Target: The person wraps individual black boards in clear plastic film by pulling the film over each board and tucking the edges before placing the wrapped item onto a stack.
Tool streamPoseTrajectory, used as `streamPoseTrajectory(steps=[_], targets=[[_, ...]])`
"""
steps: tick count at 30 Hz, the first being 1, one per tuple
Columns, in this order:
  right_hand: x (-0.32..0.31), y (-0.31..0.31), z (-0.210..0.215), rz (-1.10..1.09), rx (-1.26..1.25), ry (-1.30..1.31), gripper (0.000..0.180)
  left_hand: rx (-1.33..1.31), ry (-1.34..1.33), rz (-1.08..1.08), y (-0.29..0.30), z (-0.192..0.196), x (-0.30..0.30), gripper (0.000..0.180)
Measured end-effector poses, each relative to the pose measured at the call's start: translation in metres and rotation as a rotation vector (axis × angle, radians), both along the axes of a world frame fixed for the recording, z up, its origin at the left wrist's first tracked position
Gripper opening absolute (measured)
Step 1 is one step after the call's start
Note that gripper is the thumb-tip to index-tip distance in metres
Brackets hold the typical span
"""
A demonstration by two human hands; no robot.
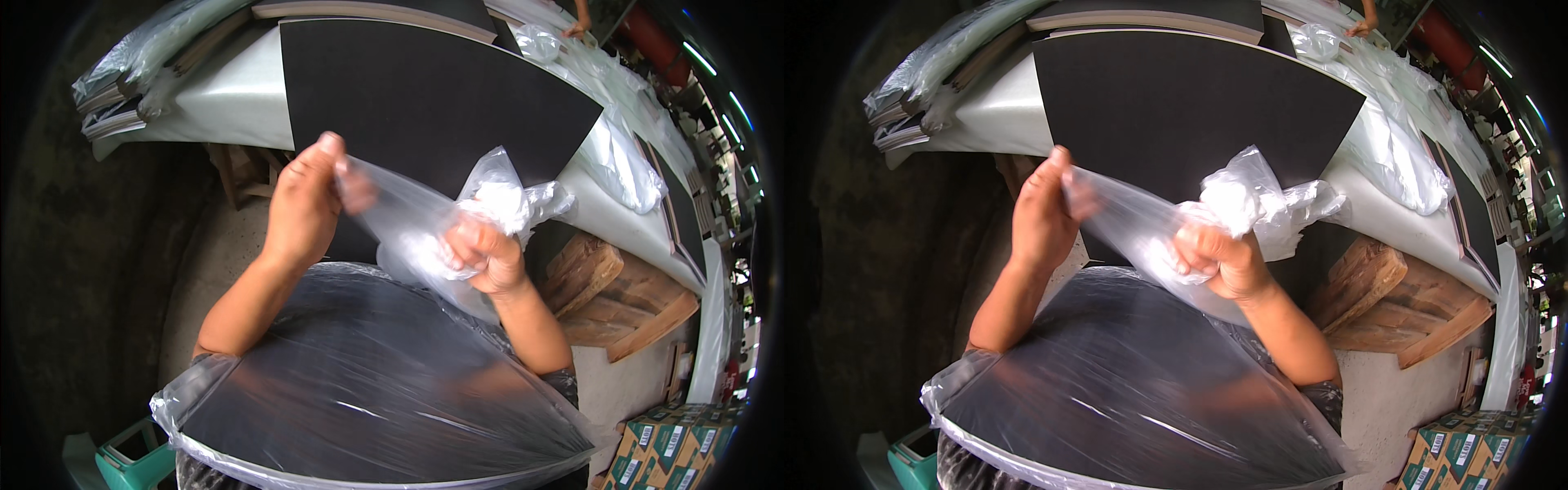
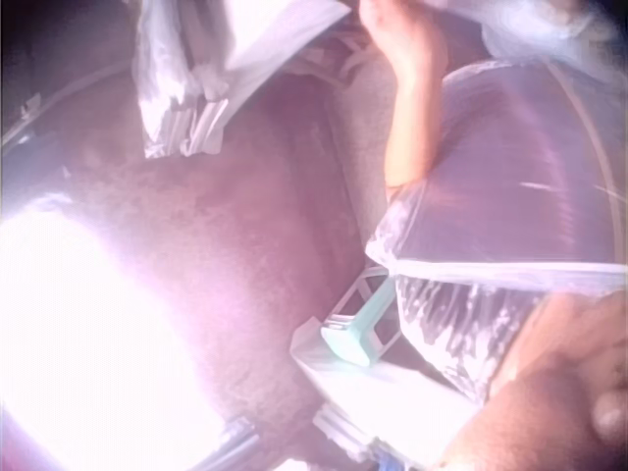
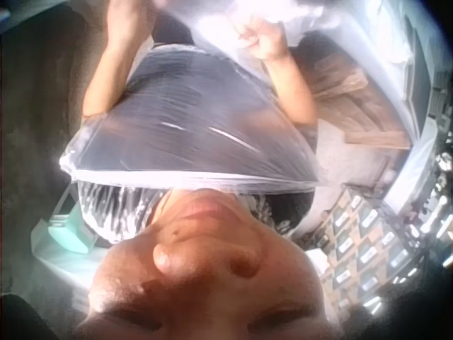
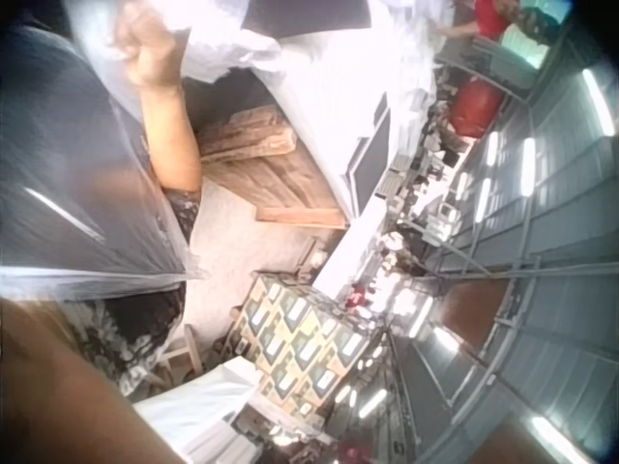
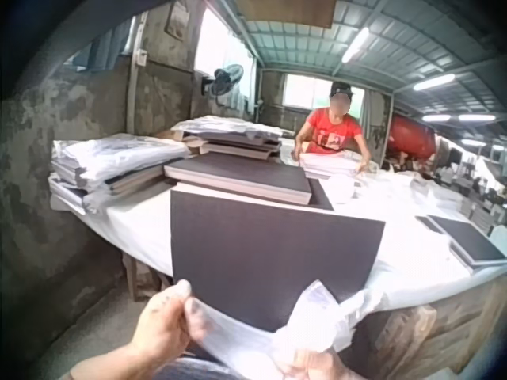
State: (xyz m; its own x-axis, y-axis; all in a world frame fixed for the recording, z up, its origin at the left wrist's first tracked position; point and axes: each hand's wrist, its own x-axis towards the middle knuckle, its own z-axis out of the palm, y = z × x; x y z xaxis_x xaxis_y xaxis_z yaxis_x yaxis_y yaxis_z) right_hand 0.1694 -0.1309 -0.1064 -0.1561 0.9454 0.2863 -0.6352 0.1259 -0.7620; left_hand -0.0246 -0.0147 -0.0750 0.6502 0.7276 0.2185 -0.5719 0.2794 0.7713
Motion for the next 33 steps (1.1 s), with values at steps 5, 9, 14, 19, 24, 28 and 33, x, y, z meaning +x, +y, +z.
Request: streamPoseTrajectory(steps=[5, 9, 14, 19, 24, 28, 33], targets=[[0.028, -0.011, 0.051, -0.173, -0.235, 0.179, 0.014, 0.84, 0.69, -0.618, -0.026, -0.018, -0.008, 0.026], [0.085, -0.041, 0.061, -0.18, 0.007, -1.079, 0.012, 0.317, 0.334, -0.388, 0.014, 0.001, -0.015, 0.028], [0.116, -0.057, 0.065, -0.399, -0.143, 0.051, 0.03, 0.982, 0.942, -0.578, 0.0, -0.017, -0.009, 0.036], [0.139, -0.107, 0.041, -0.405, -0.17, -1.148, 0.034, -0.249, -0.006, 0.149, -0.008, 0.027, -0.022, 0.04], [0.169, -0.101, 0.016, -0.41, -0.083, -0.216, 0.037, 0.833, 0.744, -0.715, -0.009, -0.027, -0.017, 0.026], [0.131, -0.104, 0.03, -0.338, -0.229, -0.701, 0.036, 0.209, -0.088, -0.199, 0.013, -0.016, -0.036, 0.026], [0.112, -0.096, 0.014, -0.509, -0.047, -0.544, 0.031, -0.191, 0.371, 0.126, 0.005, -0.019, -0.032, 0.027]])
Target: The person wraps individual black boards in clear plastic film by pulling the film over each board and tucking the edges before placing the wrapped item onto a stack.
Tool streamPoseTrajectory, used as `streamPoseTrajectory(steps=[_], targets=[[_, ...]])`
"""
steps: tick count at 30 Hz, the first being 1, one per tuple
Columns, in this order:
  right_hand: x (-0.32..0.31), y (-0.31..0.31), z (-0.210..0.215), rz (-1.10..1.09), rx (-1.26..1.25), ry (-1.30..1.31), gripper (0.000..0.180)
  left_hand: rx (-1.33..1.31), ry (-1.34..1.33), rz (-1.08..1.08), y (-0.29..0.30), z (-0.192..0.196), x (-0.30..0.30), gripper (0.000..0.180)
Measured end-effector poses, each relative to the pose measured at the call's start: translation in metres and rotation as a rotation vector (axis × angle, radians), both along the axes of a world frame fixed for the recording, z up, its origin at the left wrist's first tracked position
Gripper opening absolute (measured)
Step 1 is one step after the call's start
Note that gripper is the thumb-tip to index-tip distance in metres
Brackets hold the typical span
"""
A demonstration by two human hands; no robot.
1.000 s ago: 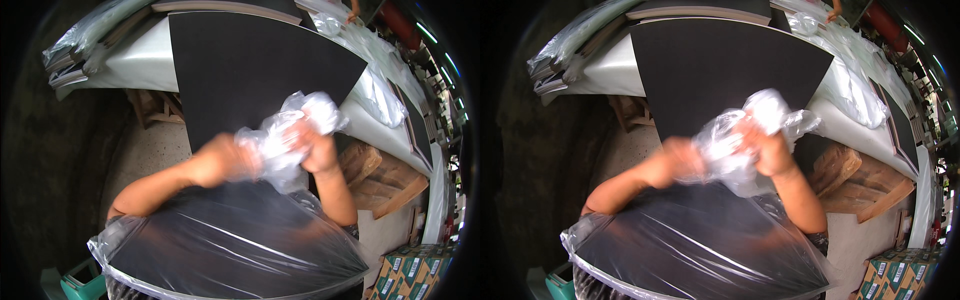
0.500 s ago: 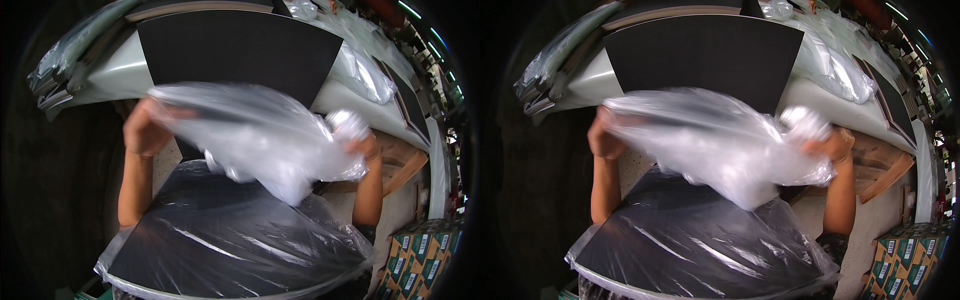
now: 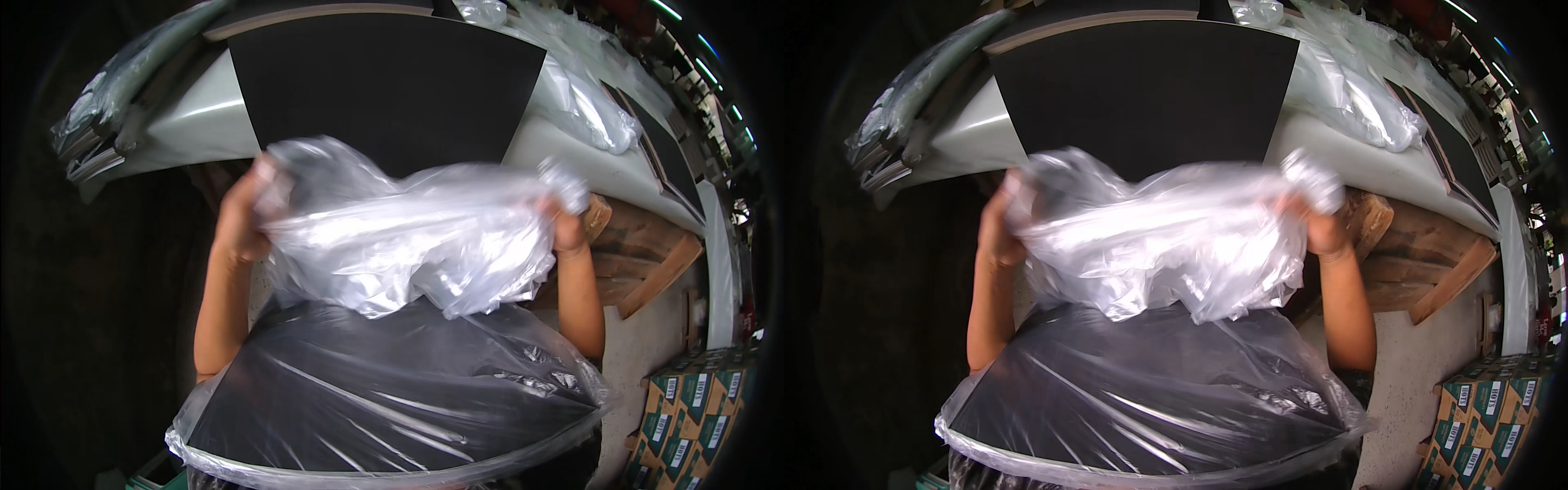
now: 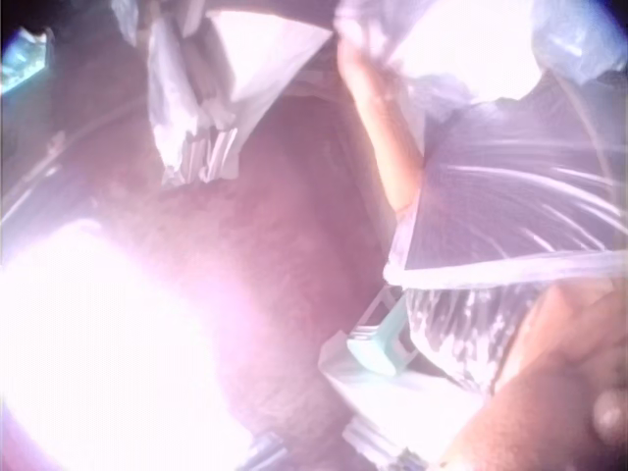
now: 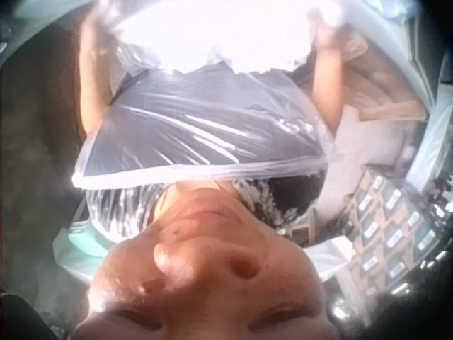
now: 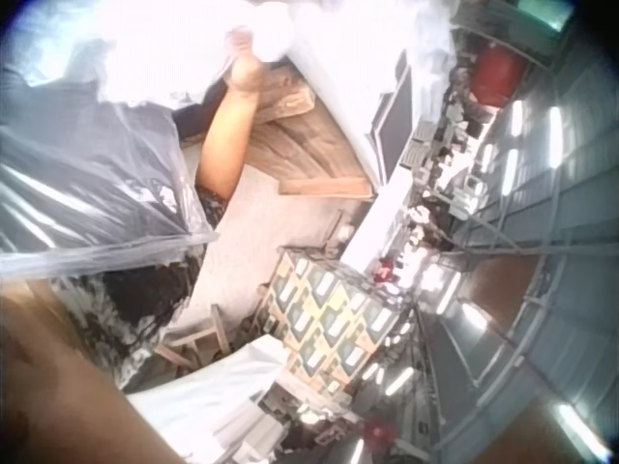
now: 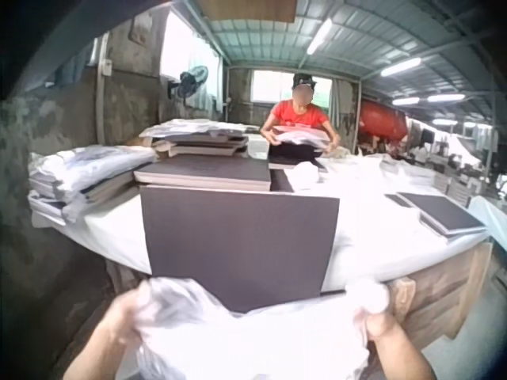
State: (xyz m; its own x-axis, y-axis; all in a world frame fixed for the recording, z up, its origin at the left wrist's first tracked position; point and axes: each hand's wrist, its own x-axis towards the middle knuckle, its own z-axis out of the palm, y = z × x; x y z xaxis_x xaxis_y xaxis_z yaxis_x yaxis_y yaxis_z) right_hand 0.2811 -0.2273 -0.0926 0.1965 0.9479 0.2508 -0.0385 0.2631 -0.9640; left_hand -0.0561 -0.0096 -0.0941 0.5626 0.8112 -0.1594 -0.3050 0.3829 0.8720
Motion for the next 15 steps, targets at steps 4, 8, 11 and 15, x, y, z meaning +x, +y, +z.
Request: streamPoseTrajectory(steps=[4, 8, 11, 15], targets=[[0.07, 0.009, -0.043, 0.459, 0.115, 0.814, 0.035, 0.709, 0.223, -1.118, 0.001, -0.005, -0.019, 0.021], [0.066, -0.007, -0.055, 0.181, -0.146, -0.037, 0.058, 0.044, -0.397, 0.128, 0.014, 0.025, -0.028, 0.036], [0.039, 0.001, -0.063, -0.19, 0.327, -0.123, 0.062, -0.003, -0.118, -0.169, 0.033, -0.027, -0.031, 0.034], [-0.009, 0.041, -0.022, 0.382, 0.561, 0.612, 0.057, 0.277, 0.1, -0.863, 0.03, -0.065, -0.064, 0.047]])
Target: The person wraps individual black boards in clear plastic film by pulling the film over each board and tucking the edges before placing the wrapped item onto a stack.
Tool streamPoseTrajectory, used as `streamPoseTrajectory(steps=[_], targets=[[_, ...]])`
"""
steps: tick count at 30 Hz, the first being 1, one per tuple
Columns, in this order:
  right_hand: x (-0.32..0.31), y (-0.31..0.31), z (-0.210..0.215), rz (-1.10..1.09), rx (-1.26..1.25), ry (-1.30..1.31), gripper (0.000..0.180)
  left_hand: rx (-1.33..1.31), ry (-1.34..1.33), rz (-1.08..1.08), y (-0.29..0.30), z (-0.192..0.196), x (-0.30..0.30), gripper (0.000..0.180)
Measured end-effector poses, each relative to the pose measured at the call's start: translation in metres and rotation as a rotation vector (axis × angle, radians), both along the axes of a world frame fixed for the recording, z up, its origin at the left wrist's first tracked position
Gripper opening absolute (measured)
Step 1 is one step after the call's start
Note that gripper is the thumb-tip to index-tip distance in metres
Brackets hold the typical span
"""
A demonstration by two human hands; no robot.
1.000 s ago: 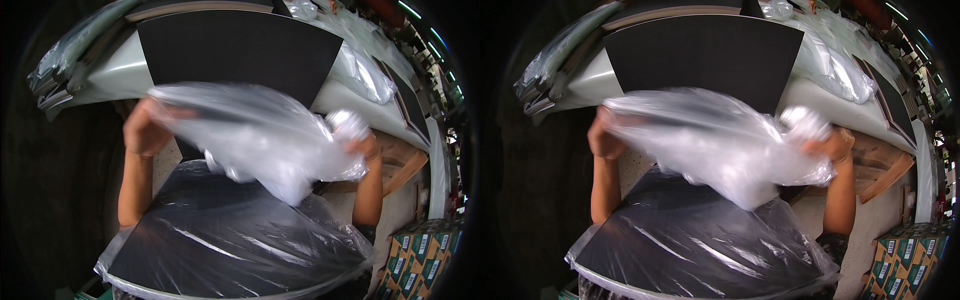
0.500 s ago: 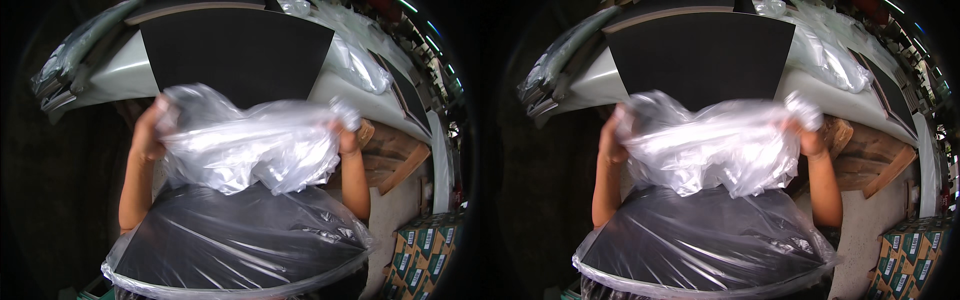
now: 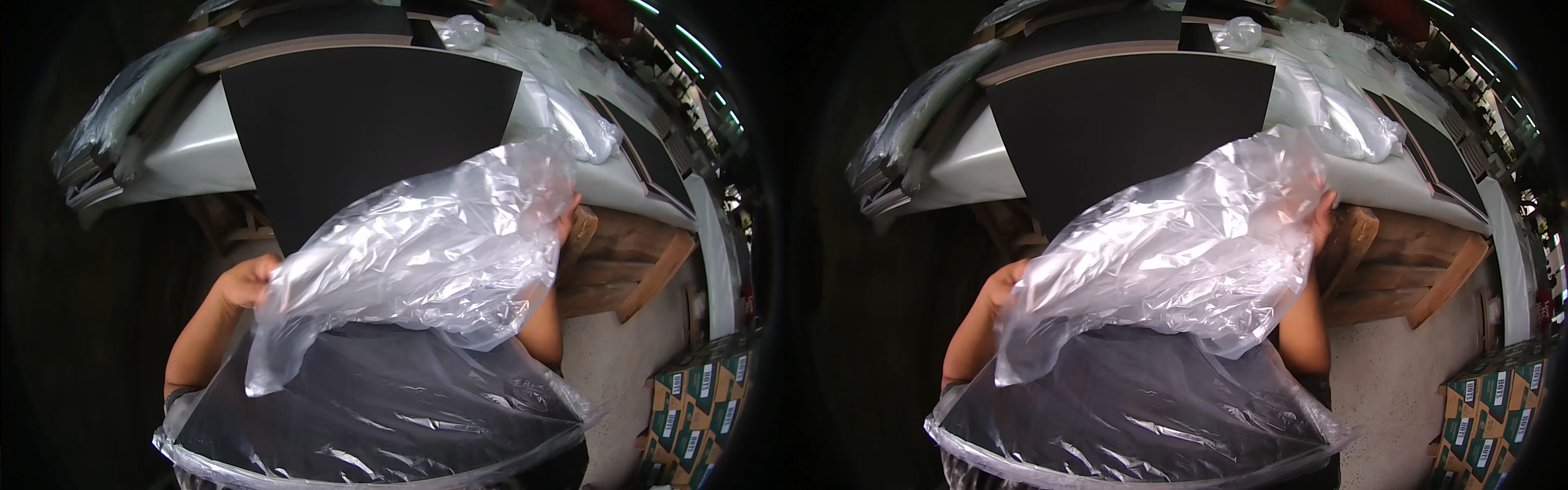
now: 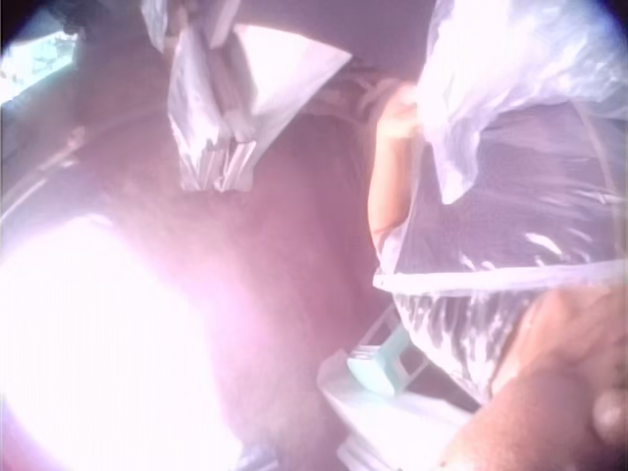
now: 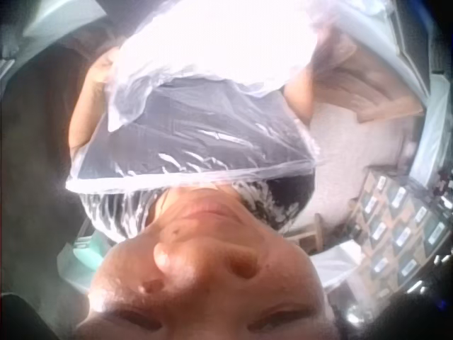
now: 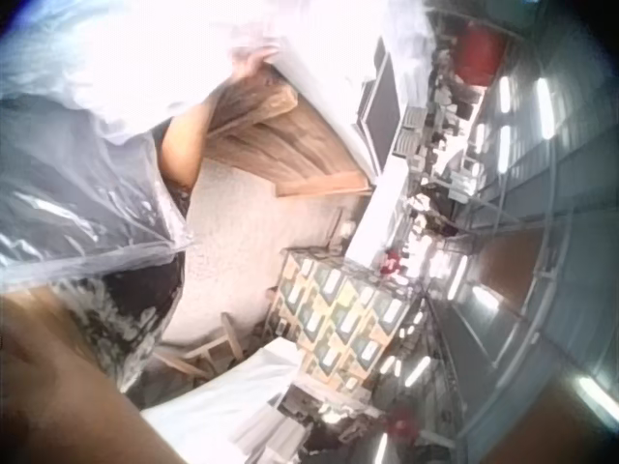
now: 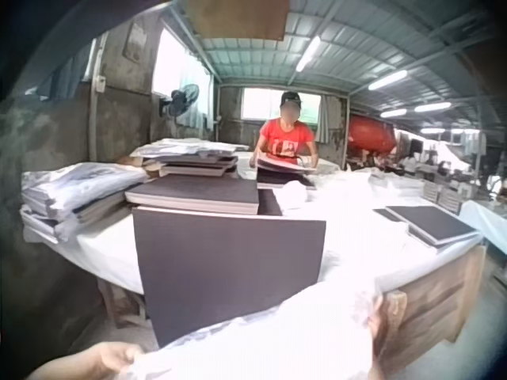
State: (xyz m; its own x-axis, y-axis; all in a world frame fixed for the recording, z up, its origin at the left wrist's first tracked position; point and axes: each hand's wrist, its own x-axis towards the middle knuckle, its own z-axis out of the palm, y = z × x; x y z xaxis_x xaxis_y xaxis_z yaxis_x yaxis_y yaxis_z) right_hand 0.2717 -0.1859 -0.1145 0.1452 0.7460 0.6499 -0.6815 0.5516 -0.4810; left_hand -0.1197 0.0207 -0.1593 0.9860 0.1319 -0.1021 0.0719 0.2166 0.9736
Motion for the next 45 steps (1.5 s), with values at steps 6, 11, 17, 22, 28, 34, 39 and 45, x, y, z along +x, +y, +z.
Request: streamPoseTrajectory(steps=[6, 11, 17, 22, 28, 34, 39, 45], targets=[[0.033, 0.02, 0.021, -1.386, -0.664, -0.26, 0.019, -0.064, -0.896, -0.149, 0.011, 0.111, 0.053, 0.026], [0.023, 0.051, 0.139, -1.968, 0.035, -0.864, 0.014, 0.709, -0.393, 0.921, 0.088, 0.166, 0.084, 0.033], [0.025, 0.062, 0.107, -1.714, -0.201, -1.518, 0.039, 1.534, -0.271, 1.115, 0.1, 0.138, 0.076, 0.072], [-0.003, -0.032, 0.03, -1.699, 0.062, -0.635, 0.013, 1.799, -0.663, 1.2, 0.004, 0.102, 0.0, 0.014], [0.061, -0.093, 0.02, -0.563, -0.366, -0.259, 0.023, 0.368, -0.172, 0.404, 0.011, 0.144, -0.007, 0.037], [0.057, -0.01, -0.109, -0.464, -0.933, 0.0, 0.025, -0.217, -0.144, 0.53, 0.105, -0.021, 0.016, 0.06], [0.042, -0.049, -0.239, -0.078, -0.992, 0.199, 0.027, -0.268, -0.091, 0.664, 0.077, -0.1, -0.008, 0.023], [0.038, -0.089, -0.302, -0.371, -1.356, -0.029, 0.023, -0.215, 0.319, 0.782, 0.068, -0.2, -0.063, 0.018]])
